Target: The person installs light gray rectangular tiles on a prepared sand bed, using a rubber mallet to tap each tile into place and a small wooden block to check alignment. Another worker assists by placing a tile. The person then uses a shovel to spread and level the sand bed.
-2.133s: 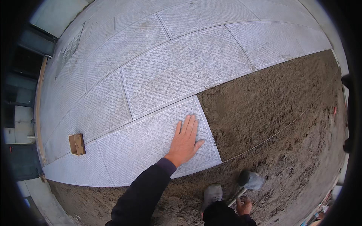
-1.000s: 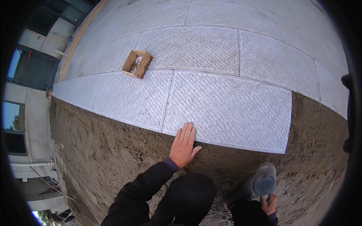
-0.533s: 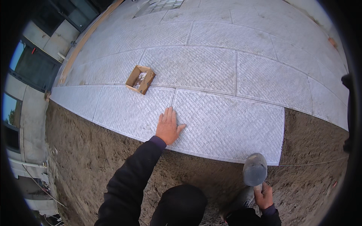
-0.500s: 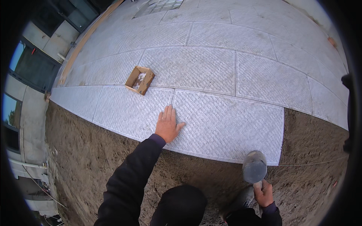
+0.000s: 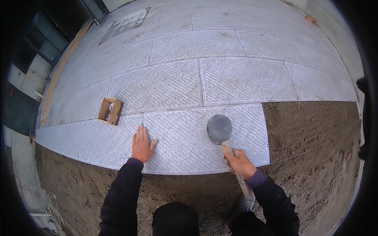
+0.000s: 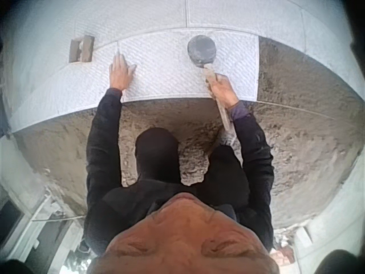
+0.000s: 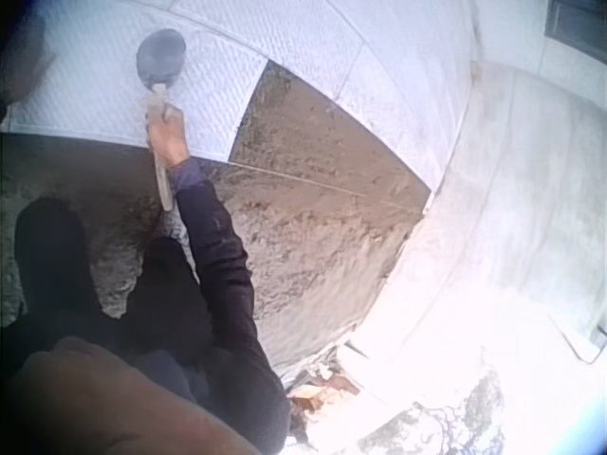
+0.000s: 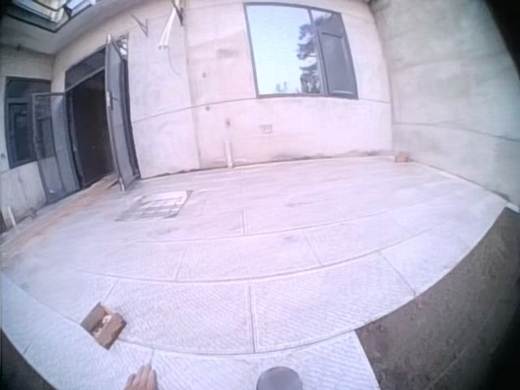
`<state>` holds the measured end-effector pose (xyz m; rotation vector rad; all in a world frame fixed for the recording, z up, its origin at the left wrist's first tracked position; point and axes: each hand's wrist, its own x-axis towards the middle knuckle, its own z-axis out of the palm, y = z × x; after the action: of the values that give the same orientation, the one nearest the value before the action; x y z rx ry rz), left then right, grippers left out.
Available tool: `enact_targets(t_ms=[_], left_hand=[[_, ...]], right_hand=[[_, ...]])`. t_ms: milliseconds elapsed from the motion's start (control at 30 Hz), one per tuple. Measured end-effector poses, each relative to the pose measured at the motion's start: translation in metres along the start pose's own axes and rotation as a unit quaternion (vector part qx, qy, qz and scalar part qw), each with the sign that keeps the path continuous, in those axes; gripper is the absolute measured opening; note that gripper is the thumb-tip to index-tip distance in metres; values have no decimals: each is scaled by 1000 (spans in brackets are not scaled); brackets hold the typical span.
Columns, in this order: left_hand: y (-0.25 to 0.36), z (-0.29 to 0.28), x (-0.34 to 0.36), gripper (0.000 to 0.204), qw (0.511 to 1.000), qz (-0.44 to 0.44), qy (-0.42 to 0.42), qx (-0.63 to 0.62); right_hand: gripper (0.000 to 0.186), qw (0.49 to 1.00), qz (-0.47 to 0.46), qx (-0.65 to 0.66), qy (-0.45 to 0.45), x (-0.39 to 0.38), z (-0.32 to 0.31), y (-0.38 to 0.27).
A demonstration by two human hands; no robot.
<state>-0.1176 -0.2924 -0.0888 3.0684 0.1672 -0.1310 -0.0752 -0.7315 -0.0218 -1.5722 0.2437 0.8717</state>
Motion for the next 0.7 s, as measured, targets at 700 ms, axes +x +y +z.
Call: enact_targets(t_ms=[700], left_hand=[[7,-35,107,41,991,125,32,-30]], right_hand=[[34,999,36,6,15,-131,-42,44]])
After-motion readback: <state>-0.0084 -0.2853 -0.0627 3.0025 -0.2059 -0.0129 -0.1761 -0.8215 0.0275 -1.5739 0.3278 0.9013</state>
